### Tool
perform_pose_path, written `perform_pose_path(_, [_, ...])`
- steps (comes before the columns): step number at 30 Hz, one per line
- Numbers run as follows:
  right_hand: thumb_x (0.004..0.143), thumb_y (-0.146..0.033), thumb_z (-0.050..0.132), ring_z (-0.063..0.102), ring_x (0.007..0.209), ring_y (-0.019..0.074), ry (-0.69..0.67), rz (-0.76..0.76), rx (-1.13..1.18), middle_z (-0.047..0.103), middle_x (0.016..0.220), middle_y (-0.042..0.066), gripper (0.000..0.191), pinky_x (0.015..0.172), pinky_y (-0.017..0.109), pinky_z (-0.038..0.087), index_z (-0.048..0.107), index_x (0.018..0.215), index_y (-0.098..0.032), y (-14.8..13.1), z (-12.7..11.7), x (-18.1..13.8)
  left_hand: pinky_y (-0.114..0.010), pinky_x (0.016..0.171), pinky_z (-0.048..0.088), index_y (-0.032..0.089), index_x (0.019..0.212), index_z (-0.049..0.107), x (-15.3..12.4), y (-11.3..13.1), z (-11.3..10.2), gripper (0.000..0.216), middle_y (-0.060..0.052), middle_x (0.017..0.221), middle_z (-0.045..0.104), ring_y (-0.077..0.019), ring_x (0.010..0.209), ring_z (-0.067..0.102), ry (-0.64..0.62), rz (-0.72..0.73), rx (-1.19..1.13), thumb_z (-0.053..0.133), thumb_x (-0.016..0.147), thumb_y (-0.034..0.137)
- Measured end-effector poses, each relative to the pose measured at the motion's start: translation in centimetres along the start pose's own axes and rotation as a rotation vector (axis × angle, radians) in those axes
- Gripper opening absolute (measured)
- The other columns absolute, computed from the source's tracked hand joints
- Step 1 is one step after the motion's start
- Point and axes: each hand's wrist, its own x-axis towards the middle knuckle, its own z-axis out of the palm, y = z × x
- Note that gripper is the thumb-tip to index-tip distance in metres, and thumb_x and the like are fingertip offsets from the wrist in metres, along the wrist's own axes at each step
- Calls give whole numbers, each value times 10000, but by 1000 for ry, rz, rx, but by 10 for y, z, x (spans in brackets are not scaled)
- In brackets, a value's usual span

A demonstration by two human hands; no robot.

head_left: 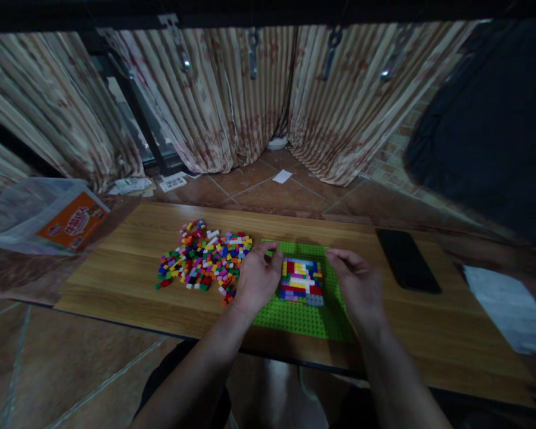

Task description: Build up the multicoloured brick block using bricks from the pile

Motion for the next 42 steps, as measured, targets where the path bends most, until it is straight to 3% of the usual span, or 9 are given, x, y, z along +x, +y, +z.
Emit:
perform_pose_path(6, [754, -411, 684, 674, 823, 237, 1, -42, -49, 746, 856, 59, 229, 794, 388, 498, 732, 832, -202, 0, 1, -2, -240, 615, 492, 152, 1056, 689, 4, -3, -6, 268, -35, 799, 701, -131, 656, 623, 24, -18, -54, 549, 845, 240])
perform_pose_path(11, [865, -363, 594, 651, 874, 220, 1, -383, -239, 723, 893, 46, 181, 820, 367, 481, 715, 874, -229, -9, 8, -16, -235, 584, 487, 137, 1036, 697, 17, -9, -26, 289, -45, 818, 712, -135, 651, 622, 166, -70, -228, 580, 818, 284])
perform_pose_path(14, [903, -282, 559, 630, 882, 208, -164, -578, -323, 712, 895, 35, 147, 799, 347, 476, 702, 903, -249, -19, 23, -35, -225, 596, 478, 118, 972, 707, 24, -8, -47, 280, -42, 792, 707, -127, 652, 614, 294, -79, -350, 634, 769, 296])
perform_pose_path(18, [923, -195, 518, 620, 866, 198, -443, -710, -401, 701, 888, 31, 176, 823, 349, 476, 684, 916, -254, -21, 51, -62, -218, 620, 477, 108, 922, 711, 25, -4, -76, 290, -42, 805, 704, -106, 643, 598, 394, -57, -454, 690, 727, 321])
perform_pose_path(21, [943, -168, 482, 615, 865, 190, -550, -712, -436, 687, 915, 42, 192, 794, 328, 488, 666, 950, -224, -15, 70, -76, -212, 615, 476, 121, 891, 718, 23, -4, -93, 271, -25, 769, 695, -94, 626, 587, 427, -44, -506, 712, 716, 327])
perform_pose_path(26, [933, -120, 466, 626, 881, 190, -596, -656, -449, 678, 940, 58, 205, 788, 310, 500, 656, 916, -195, -6, 91, -84, -199, 600, 482, 147, 844, 726, 17, -3, -121, 217, -5, 728, 680, -77, 601, 575, 478, -17, -536, 733, 721, 325])
perform_pose_path(33, [920, -112, 438, 647, 822, 199, -374, -582, -595, 678, 937, 91, 225, 754, 315, 516, 648, 981, -166, 0, 110, -80, -244, 614, 539, 263, 852, 736, -18, 40, -170, 71, -4, 930, 726, -121, 727, 639, 611, 179, -531, 679, 814, 245])
perform_pose_path(38, [915, -134, 439, 640, 811, 235, -297, -540, -786, 675, 940, 125, 240, 722, 346, 503, 642, 1044, -138, 0, 125, -76, -257, 627, 549, 256, 815, 736, -29, 54, -178, 123, 12, 925, 720, -141, 812, 650, 717, 205, -571, 637, 842, 188])
perform_pose_path(42, [904, -132, 444, 645, 795, 249, -274, -503, -863, 685, 927, 143, 258, 697, 355, 489, 654, 1052, -140, 3, 133, -73, -217, 615, 524, 236, 871, 732, -19, 38, -171, 88, 2, 917, 721, -91, 693, 623, 614, 140, -589, 650, 841, 239])
